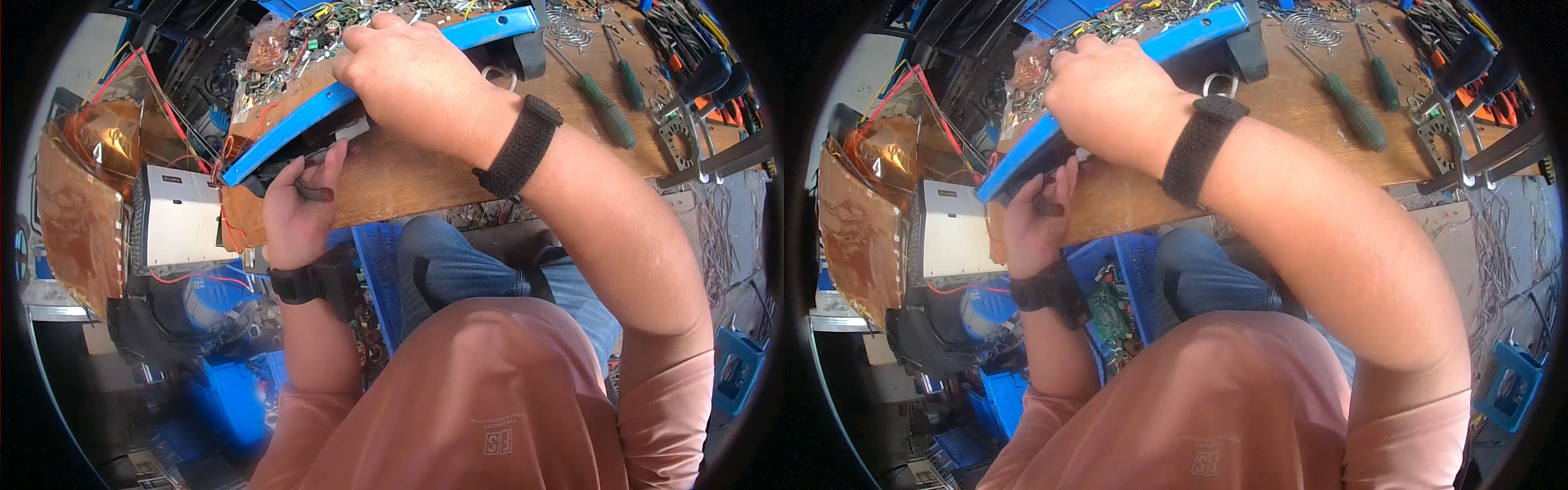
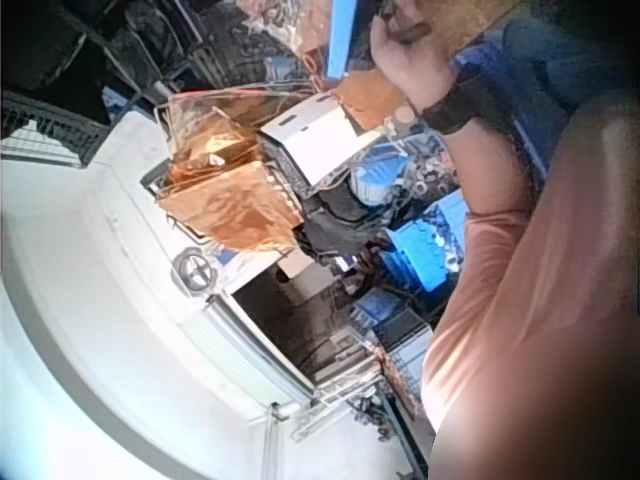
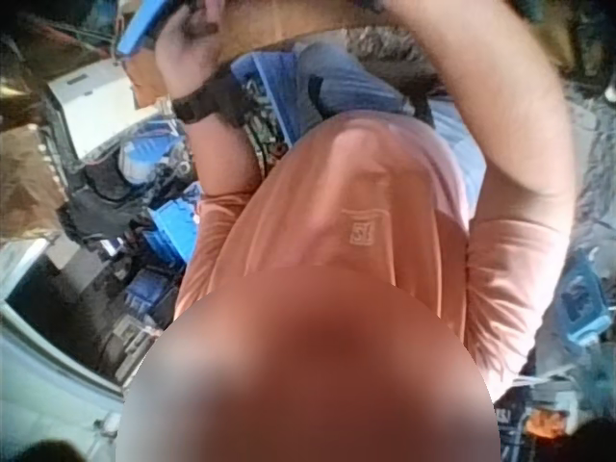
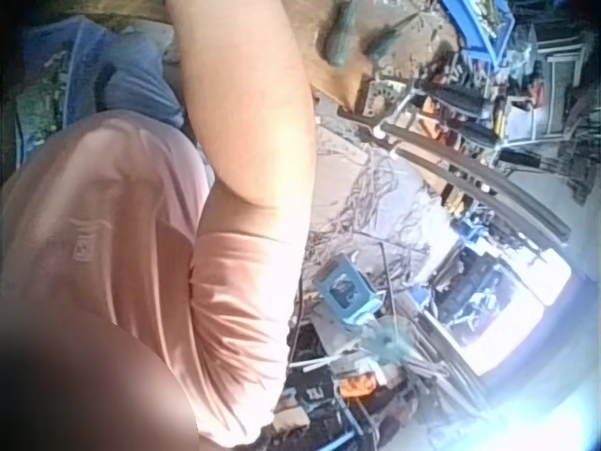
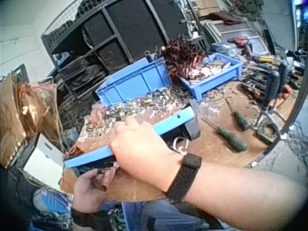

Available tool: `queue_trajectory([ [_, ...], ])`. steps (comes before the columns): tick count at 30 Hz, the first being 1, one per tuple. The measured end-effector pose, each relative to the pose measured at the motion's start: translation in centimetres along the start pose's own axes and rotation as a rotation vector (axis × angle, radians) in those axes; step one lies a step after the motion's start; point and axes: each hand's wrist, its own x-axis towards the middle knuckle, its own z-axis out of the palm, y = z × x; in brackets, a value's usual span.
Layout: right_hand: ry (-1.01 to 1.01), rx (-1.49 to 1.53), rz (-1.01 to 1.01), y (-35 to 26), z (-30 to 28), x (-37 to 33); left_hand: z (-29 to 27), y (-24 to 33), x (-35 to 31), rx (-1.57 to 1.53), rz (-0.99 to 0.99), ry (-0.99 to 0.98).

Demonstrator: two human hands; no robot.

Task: Removing screws and wires from a blue plastic electronic enclosure on a workshop table.

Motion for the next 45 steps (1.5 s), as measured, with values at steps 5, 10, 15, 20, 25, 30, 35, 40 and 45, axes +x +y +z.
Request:
queue_trajectory([
  [5,-0.003,0.009,0.012,-0.3,-0.5,-0.3,-0.7,0.5,-0.4,0.017,0.038,-0.012],
  [10,0.044,0.038,-0.005,-0.4,-0.2,-0.8,-1.4,1.2,-0.6,0.103,0.116,0.060],
  [15,0.092,0.024,0.012,-1.0,0.4,-1.5,-1.1,2.0,-1.9,0.254,0.048,0.063],
  [20,0.025,0.019,0.040,-1.4,0.5,-1.9,-2.3,1.4,-3.3,0.265,0.003,-0.017],
  [25,0.043,0.027,0.045,-1.3,0.5,-1.9,-3.0,2.2,-3.2,0.182,-0.042,-0.213],
  [30,0.051,0.059,0.036,-1.7,0.3,-2.5,-1.7,2.1,-3.3,0.051,0.074,-0.279],
  [35,0.085,0.028,0.029,-1.6,0.5,-2.7,-2.6,1.2,-3.6,0.168,0.149,-0.250],
  [40,0.016,0.002,0.030,-1.7,0.2,-2.4,-1.0,1.5,-3.2,0.108,0.138,-0.057],
  [45,0.049,0.032,0.011,-2.1,0.8,-3.1,-0.9,1.1,-3.0,0.179,0.241,-0.054],
])
